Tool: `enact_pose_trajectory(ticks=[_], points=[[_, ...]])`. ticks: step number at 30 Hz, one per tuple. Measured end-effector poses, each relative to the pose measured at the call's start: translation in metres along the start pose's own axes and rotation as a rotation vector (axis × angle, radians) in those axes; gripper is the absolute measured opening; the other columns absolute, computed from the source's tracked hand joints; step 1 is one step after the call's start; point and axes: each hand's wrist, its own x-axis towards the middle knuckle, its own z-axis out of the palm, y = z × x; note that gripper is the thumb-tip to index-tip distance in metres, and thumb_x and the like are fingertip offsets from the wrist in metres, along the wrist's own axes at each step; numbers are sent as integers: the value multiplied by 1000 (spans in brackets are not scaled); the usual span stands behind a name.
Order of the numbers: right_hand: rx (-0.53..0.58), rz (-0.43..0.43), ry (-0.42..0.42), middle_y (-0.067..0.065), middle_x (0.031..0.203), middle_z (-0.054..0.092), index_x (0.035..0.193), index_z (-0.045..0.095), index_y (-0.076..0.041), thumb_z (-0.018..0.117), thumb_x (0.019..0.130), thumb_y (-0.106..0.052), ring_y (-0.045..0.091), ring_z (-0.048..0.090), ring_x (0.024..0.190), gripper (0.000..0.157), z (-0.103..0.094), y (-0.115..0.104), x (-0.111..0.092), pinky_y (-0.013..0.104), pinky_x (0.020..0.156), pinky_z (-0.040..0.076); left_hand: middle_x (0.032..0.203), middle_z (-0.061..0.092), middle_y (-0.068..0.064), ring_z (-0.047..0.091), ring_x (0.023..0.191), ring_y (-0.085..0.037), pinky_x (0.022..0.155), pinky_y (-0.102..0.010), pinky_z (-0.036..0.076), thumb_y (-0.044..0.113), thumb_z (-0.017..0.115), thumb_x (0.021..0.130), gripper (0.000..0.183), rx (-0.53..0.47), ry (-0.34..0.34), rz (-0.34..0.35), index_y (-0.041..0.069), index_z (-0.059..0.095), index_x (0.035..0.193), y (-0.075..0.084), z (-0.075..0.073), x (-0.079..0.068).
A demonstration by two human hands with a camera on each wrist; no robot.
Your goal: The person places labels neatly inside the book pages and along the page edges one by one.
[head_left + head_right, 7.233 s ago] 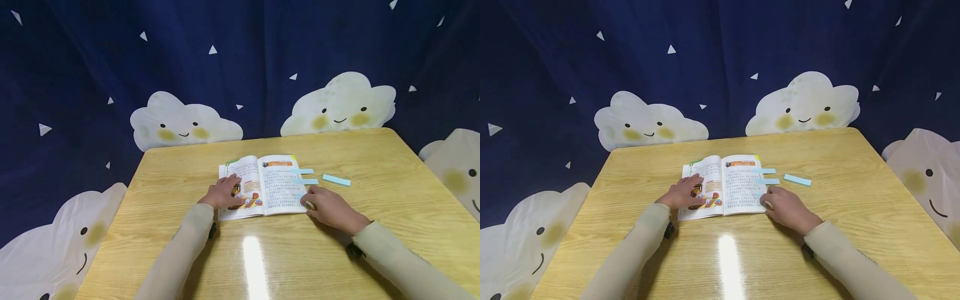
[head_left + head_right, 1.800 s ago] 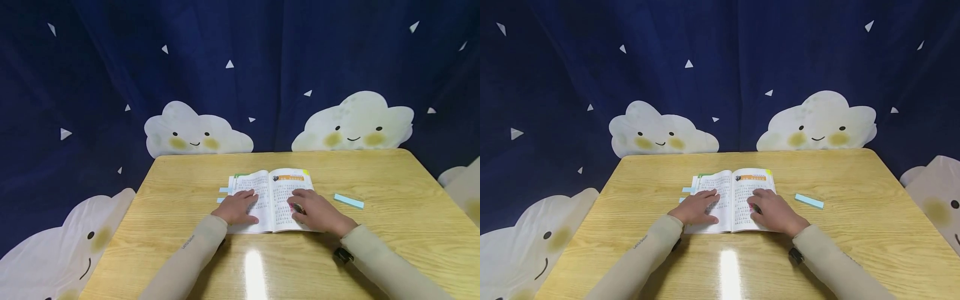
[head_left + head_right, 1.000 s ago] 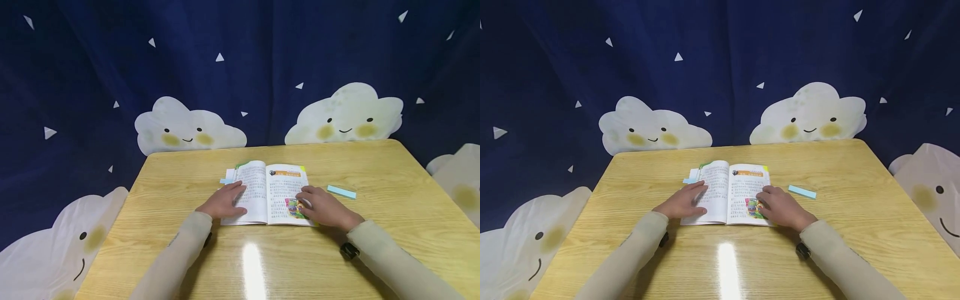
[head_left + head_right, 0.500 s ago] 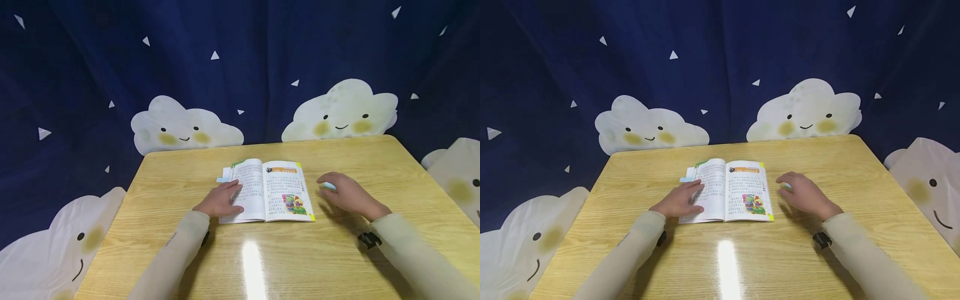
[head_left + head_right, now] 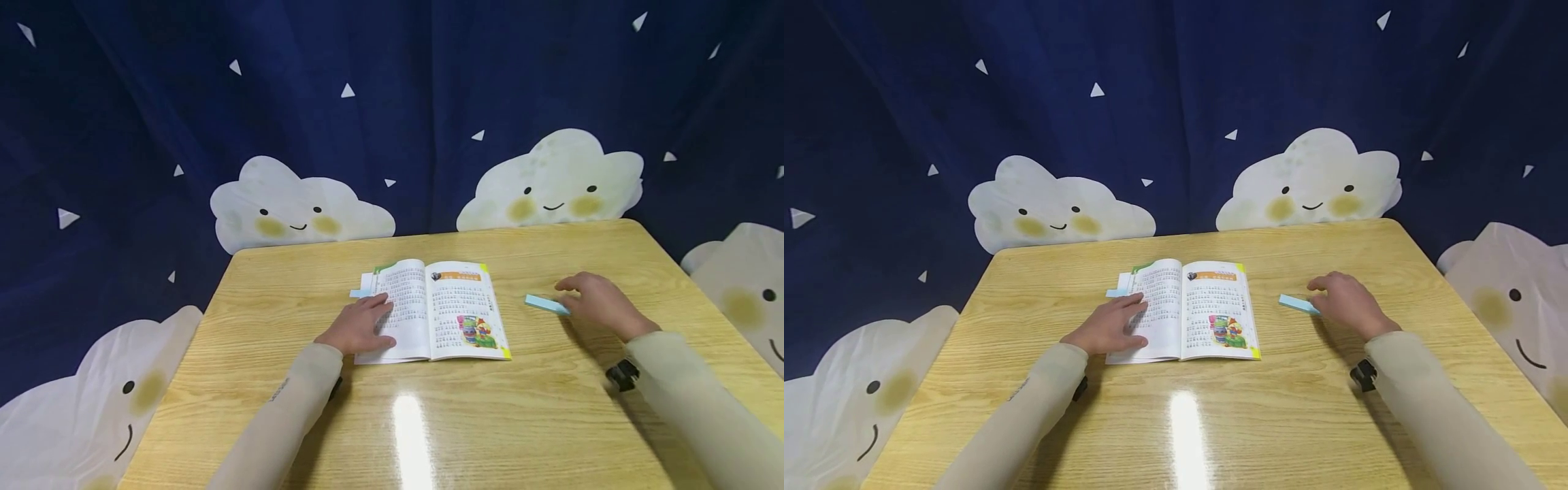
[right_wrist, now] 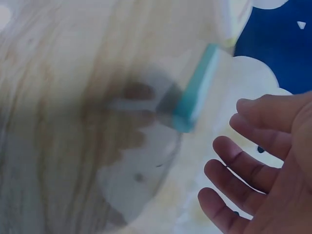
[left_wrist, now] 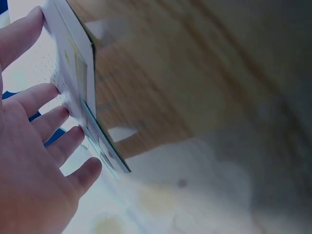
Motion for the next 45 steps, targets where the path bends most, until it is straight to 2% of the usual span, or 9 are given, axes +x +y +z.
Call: enact_pose_trajectory(ticks=[7, 11, 13, 19, 25, 29, 37, 45], points=[[-37, -9, -4, 21, 98, 73, 108, 73, 3, 62, 93, -13, 32, 67, 84, 24, 9, 0, 6, 50, 74, 54, 164, 30, -1, 29, 152, -30, 121, -53, 27, 49, 68, 88, 75, -12, -5, -8, 19, 42, 152, 0, 0, 1], [-50, -18, 0, 10, 87, 73, 101, 75, -3, 65, 91, -14, 18, 61, 73, 18, 15, -1, 8, 42, 68, 52, 164, 31, -1, 29, 151, -31, 121, -55, 26, 49, 68, 88, 75, -17, -5, -12, 19, 43, 152, 0, 0, 1], [-54, -13, -1, 7, 84, 72, 99, 75, -4, 66, 90, -14, 16, 59, 71, 16, 18, -1, 9, 39, 67, 50, 164, 30, 0, 29, 152, -31, 121, -55, 26, 50, 68, 88, 75, -8, -11, -17, 20, 42, 152, 0, 1, 1], [-56, 21, -5, 8, 84, 72, 96, 73, -5, 70, 87, -14, 19, 62, 73, 14, 21, 2, 12, 40, 66, 51, 165, 29, 1, 27, 152, -31, 121, -56, 24, 51, 69, 88, 77, -18, -27, -36, 22, 41, 153, 1, 2, 1], [-59, 46, -8, 6, 83, 70, 94, 73, -7, 68, 89, -18, 16, 57, 71, 13, 24, 2, 15, 35, 64, 47, 165, 28, 2, 26, 153, -30, 121, -56, 24, 50, 70, 87, 77, -33, -35, -50, 22, 41, 153, 2, 2, 1], [-39, 51, -9, 7, 83, 70, 95, 73, -5, 68, 90, -16, 16, 56, 69, 13, 24, 4, 17, 36, 65, 47, 165, 27, 3, 25, 153, -29, 121, -56, 23, 49, 71, 87, 77, -42, -30, -57, 23, 41, 153, 2, 2, 1], [7, 126, -47, 13, 89, 71, 95, 73, -3, 65, 90, -14, 21, 58, 72, 14, 21, -1, 18, 39, 67, 49, 165, 28, 3, 24, 153, -30, 121, -57, 23, 49, 71, 87, 76, -51, -35, -63, 23, 41, 152, 3, 0, 2], [-8, 138, -12, 12, 88, 72, 95, 74, -4, 68, 90, -16, 20, 58, 70, 15, 22, -4, 17, 36, 63, 48, 166, 27, 4, 24, 154, -30, 122, -57, 21, 49, 71, 87, 77, -55, -36, -64, 24, 40, 153, 2, 2, 3]])
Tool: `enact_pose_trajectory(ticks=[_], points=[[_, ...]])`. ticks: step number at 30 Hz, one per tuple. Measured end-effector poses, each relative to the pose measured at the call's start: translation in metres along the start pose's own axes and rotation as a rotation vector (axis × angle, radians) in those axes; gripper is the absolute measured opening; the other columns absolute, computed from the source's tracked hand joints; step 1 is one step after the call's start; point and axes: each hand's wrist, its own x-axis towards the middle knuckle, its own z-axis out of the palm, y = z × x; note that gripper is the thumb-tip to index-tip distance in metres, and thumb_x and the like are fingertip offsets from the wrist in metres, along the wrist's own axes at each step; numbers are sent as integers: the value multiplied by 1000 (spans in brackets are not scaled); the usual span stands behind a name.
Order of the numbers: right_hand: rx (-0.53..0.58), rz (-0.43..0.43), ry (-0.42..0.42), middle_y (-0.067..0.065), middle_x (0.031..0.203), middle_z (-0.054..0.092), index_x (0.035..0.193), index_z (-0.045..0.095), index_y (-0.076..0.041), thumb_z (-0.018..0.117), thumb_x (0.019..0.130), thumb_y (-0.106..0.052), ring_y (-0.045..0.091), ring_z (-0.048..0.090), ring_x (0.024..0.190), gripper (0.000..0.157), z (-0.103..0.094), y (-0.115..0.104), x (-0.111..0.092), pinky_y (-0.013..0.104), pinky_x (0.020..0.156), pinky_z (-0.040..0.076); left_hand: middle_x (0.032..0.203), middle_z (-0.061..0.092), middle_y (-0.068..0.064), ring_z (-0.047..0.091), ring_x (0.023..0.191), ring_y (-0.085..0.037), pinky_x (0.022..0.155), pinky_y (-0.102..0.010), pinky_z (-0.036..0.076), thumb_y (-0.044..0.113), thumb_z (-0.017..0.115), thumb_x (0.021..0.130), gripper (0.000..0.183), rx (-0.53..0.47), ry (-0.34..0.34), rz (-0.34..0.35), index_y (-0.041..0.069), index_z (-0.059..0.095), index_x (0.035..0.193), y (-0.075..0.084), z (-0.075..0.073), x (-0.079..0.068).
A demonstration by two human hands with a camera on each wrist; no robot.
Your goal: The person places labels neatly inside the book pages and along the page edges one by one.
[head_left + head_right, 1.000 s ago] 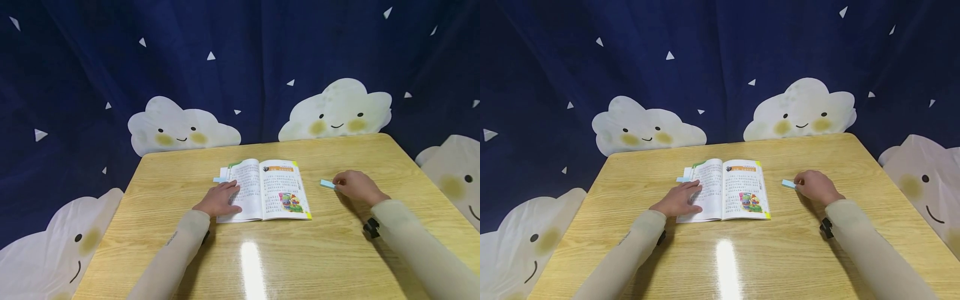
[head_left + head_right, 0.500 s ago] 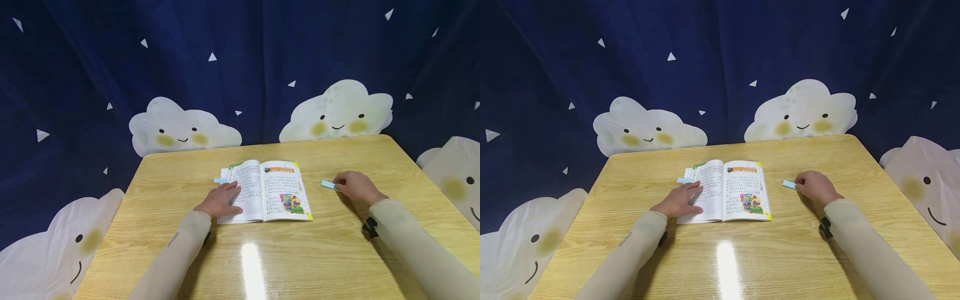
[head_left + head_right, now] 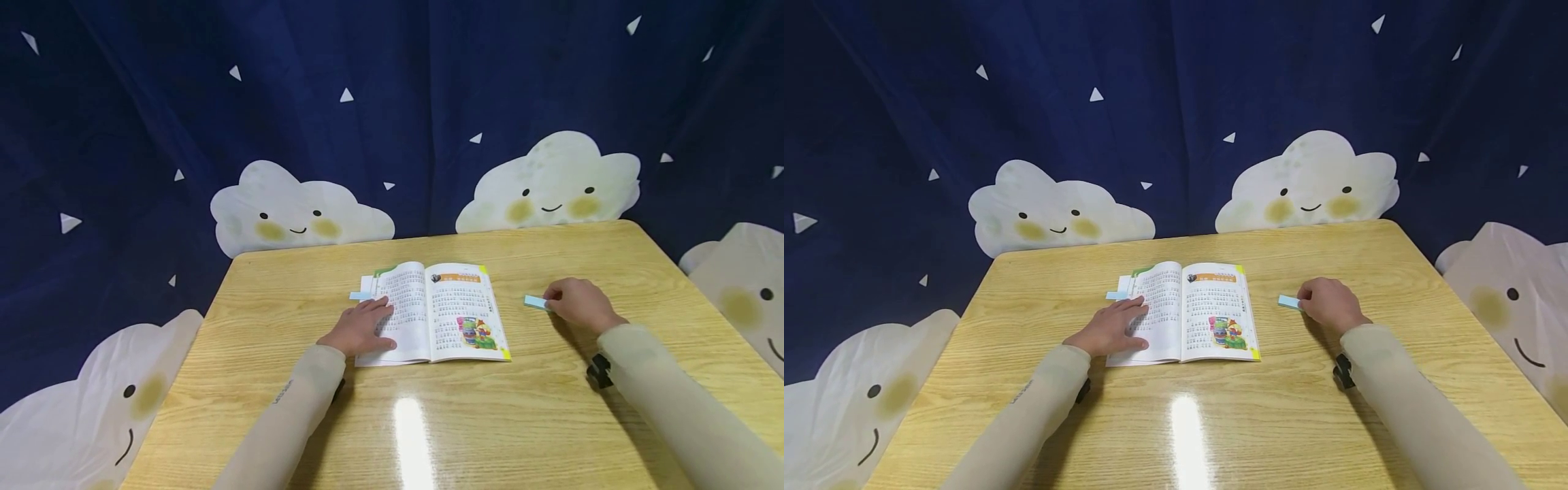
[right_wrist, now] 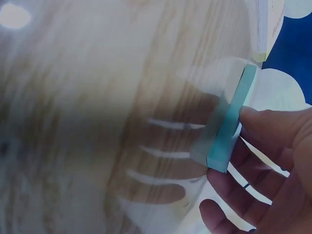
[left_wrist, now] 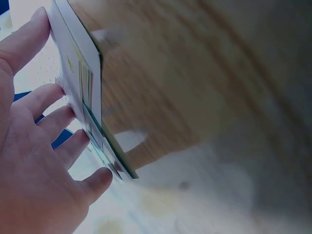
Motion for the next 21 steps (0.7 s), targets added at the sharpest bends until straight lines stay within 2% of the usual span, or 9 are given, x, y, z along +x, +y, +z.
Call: enact_pose_trajectory(ticks=[7, 11, 21], points=[[-7, 38, 35, 11, 84, 71, 92, 72, -4, 67, 89, -15, 21, 58, 68, 12, 1, -3, -1, 32, 56, 44, 166, 26, 3, 23, 154, -31, 122, -59, 20, 47, 71, 88, 76, -23, -4, 8, 23, 40, 153, -1, 0, -2], [-15, 48, 42, 12, 86, 72, 92, 73, -5, 66, 89, -14, 22, 59, 69, 12, 2, -6, -1, 34, 56, 45, 166, 25, 3, 22, 154, -31, 122, -60, 18, 47, 71, 88, 75, -32, -8, 6, 24, 40, 153, 0, -2, -4], [-41, 53, 24, 11, 83, 69, 88, 72, -5, 67, 88, -14, 23, 56, 68, 10, 1, -6, 1, 33, 55, 43, 167, 23, 3, 21, 155, -30, 122, -60, 17, 47, 70, 89, 76, -28, -20, 1, 23, 38, 154, 1, -2, -4]])
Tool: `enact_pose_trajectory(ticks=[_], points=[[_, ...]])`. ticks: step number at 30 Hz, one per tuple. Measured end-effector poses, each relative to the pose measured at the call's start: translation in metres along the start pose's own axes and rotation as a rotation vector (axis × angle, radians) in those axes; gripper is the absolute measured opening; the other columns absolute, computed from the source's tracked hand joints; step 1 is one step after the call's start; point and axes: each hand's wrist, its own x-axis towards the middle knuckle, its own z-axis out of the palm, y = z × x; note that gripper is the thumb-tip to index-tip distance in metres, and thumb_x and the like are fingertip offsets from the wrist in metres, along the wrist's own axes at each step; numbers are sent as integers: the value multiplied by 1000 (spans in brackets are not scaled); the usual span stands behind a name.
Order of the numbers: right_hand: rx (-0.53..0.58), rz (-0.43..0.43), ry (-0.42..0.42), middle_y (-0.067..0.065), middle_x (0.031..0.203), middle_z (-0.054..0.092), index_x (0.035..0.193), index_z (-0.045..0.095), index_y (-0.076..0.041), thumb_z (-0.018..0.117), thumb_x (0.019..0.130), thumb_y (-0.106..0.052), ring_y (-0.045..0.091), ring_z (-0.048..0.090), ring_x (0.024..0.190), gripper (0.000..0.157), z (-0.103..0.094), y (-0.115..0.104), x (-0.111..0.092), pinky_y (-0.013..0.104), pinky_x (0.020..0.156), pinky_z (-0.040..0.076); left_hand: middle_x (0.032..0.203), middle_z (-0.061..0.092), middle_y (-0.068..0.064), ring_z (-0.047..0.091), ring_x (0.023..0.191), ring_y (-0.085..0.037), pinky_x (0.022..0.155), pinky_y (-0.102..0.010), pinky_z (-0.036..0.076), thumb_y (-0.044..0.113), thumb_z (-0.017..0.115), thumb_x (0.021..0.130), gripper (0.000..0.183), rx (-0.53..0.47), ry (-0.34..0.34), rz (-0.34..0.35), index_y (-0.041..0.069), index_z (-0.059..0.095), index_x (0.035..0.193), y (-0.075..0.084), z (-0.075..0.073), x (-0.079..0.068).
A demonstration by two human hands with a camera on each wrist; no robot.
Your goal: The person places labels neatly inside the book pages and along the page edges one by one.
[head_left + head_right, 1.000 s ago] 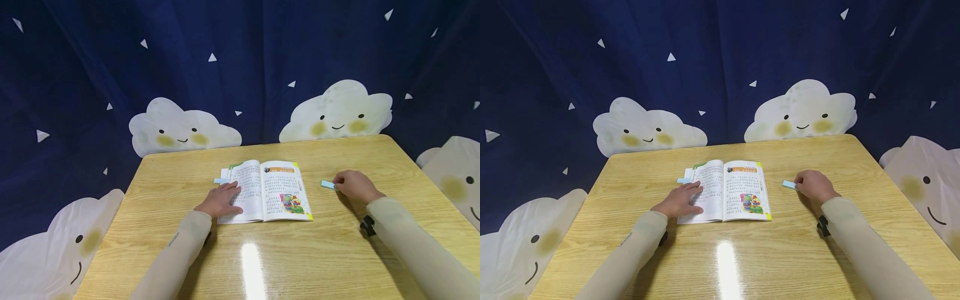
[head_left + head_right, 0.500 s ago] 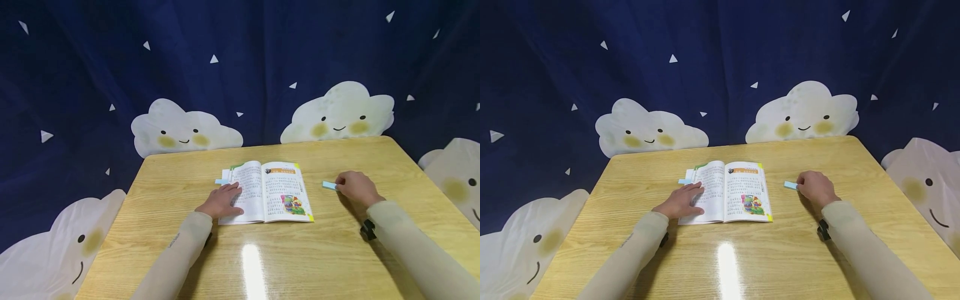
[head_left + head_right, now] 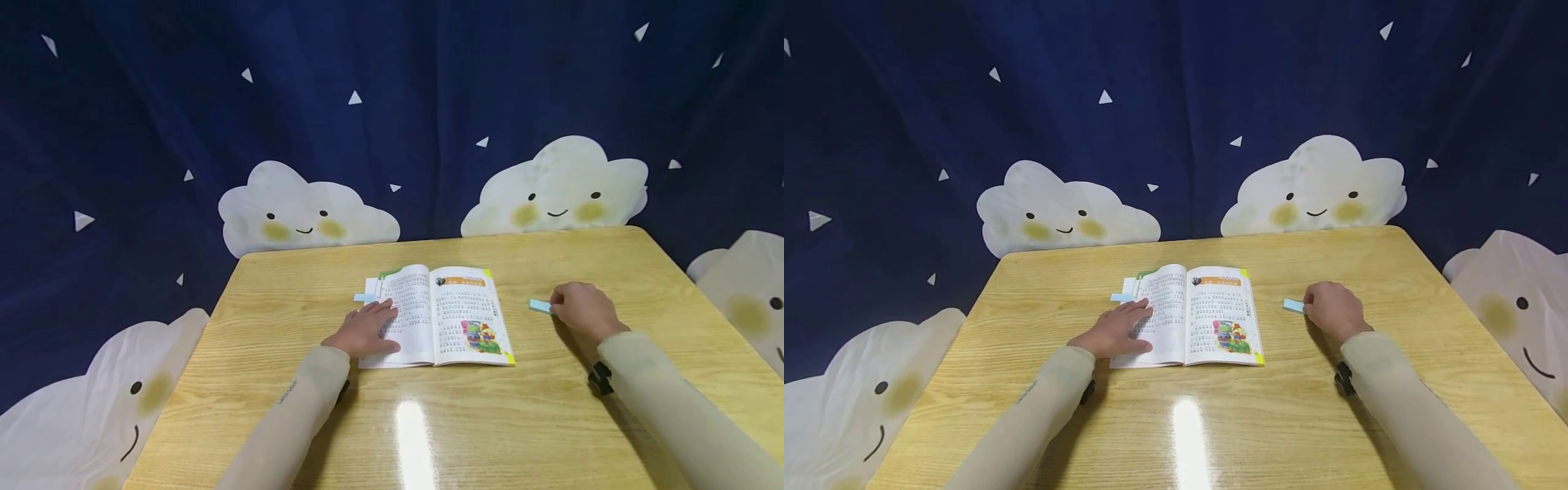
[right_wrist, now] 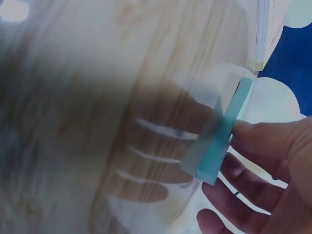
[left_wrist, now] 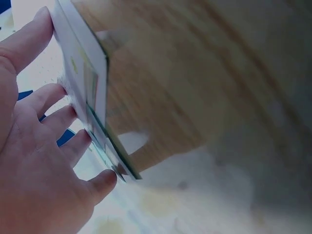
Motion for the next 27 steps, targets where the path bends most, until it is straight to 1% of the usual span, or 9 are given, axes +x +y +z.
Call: enact_pose_trajectory(ticks=[10, 16, 21, 27], points=[[-26, 36, 20, 12, 83, 64, 83, 69, -4, 69, 86, -11, 24, 54, 71, 7, 3, -3, 0, 33, 57, 42, 167, 23, 4, 21, 155, -29, 123, -59, 17, 47, 71, 88, 75, 3, -6, -16, 24, 40, 153, 1, 2, 2], [-20, 32, 0, 10, 80, 62, 84, 67, -4, 67, 87, -10, 23, 53, 70, 6, 2, -4, 1, 32, 58, 42, 167, 23, 4, 21, 155, -29, 122, -60, 17, 47, 72, 88, 75, -3, 2, -10, 24, 40, 152, 0, 3, 3], [23, 23, -32, 10, 78, 62, 87, 65, -3, 65, 88, -9, 23, 52, 68, 7, -3, -2, 0, 31, 57, 40, 167, 23, 5, 20, 155, -28, 122, -60, 16, 47, 70, 88, 76, -10, 9, 2, 24, 39, 153, 0, 3, 4], [79, 18, -62, 13, 81, 63, 91, 65, 1, 62, 89, -8, 23, 52, 69, 10, 0, -5, 2, 31, 60, 42, 167, 23, 4, 21, 155, -29, 122, -60, 16, 46, 72, 87, 76, -16, 1, -12, 23, 40, 153, -1, 2, 3]])
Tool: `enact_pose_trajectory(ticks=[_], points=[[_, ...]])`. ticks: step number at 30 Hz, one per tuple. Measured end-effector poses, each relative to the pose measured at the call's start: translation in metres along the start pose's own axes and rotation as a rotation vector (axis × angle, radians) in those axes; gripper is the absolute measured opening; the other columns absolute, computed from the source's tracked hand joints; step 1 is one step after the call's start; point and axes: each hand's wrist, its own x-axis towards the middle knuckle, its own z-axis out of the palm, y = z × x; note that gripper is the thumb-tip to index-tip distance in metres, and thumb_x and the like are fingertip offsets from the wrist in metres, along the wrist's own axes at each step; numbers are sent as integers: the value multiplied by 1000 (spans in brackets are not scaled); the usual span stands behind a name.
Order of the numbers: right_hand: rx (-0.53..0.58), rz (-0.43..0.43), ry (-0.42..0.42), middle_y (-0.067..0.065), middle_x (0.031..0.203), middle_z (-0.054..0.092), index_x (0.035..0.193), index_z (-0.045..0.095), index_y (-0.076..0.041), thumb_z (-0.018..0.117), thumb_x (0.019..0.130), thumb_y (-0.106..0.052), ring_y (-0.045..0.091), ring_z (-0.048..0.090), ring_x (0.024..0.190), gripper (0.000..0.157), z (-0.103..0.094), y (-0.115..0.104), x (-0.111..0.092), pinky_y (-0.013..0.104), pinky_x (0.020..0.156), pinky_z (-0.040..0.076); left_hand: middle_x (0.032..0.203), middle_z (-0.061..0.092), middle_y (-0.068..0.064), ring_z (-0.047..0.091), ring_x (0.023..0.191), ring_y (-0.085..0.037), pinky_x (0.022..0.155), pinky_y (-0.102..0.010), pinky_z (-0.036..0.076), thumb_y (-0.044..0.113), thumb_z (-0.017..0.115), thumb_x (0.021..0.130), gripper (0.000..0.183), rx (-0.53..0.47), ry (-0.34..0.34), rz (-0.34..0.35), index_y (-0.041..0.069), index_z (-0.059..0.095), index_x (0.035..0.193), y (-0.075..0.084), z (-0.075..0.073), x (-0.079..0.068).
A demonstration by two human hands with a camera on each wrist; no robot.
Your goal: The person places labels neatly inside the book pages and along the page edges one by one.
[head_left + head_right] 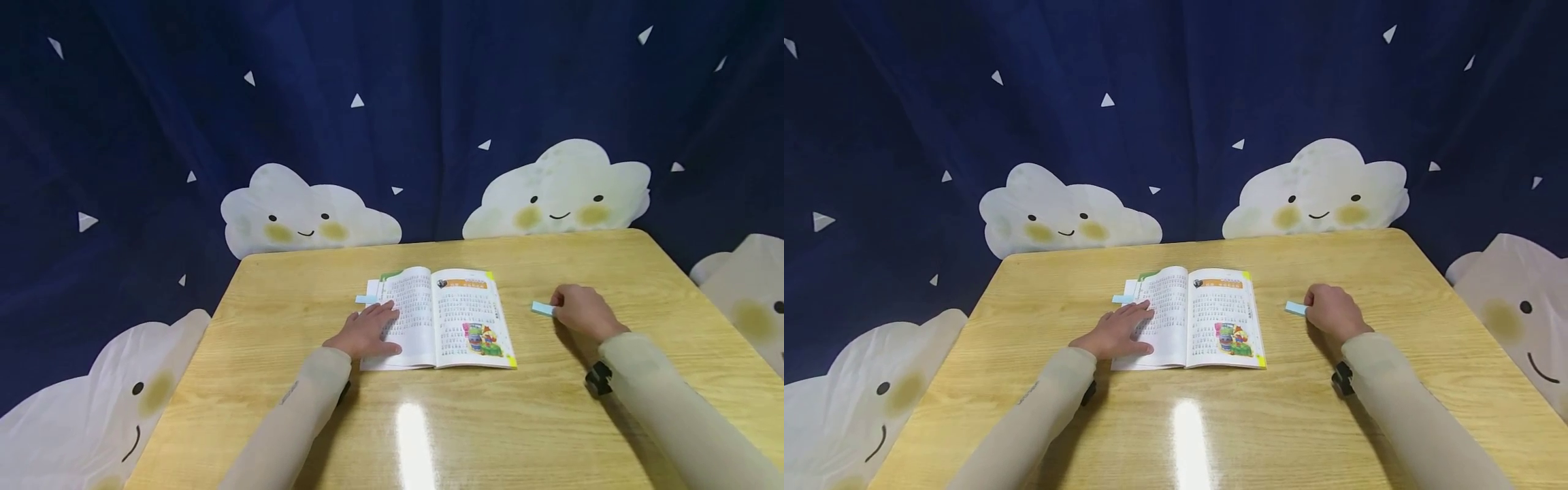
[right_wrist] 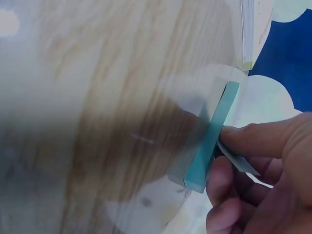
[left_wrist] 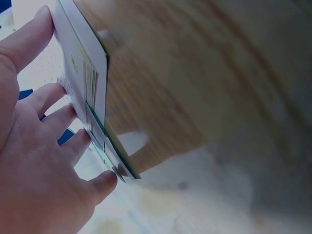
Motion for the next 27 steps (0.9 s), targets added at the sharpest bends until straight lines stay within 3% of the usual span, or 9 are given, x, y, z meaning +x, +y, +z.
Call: enact_pose_trajectory(ticks=[8, 16, 21, 27], points=[[7, 26, -29, 3, 68, 59, 85, 61, -5, 61, 94, -28, 17, 50, 60, 25, 5, -2, 1, 28, 52, 36, 167, 23, 4, 20, 155, -29, 123, -60, 16, 48, 71, 88, 76, 14, 0, -4, 24, 40, 153, -2, 3, -2], [-3, 52, -9, 4, 68, 58, 81, 59, -7, 58, 93, -29, 18, 50, 60, 24, 4, -9, 7, 29, 51, 36, 167, 23, 2, 20, 155, -30, 122, -62, 15, 46, 70, 89, 76, -10, -3, 13, 22, 39, 153, -1, 1, -4], [8, 87, -44, 1, 65, 54, 76, 56, -9, 59, 94, -35, 17, 47, 59, 31, 6, -11, 10, 29, 50, 34, 167, 21, 2, 19, 155, -29, 122, -60, 15, 47, 70, 89, 76, -4, -11, 16, 22, 38, 154, -1, 2, -3], [16, 61, -36, 5, 69, 56, 80, 60, -5, 60, 93, -23, 18, 47, 61, 22, 5, -11, 13, 29, 53, 37, 167, 23, 3, 20, 155, -29, 122, -60, 16, 47, 70, 89, 76, 1, 2, 13, 23, 39, 153, -1, 2, -2]])
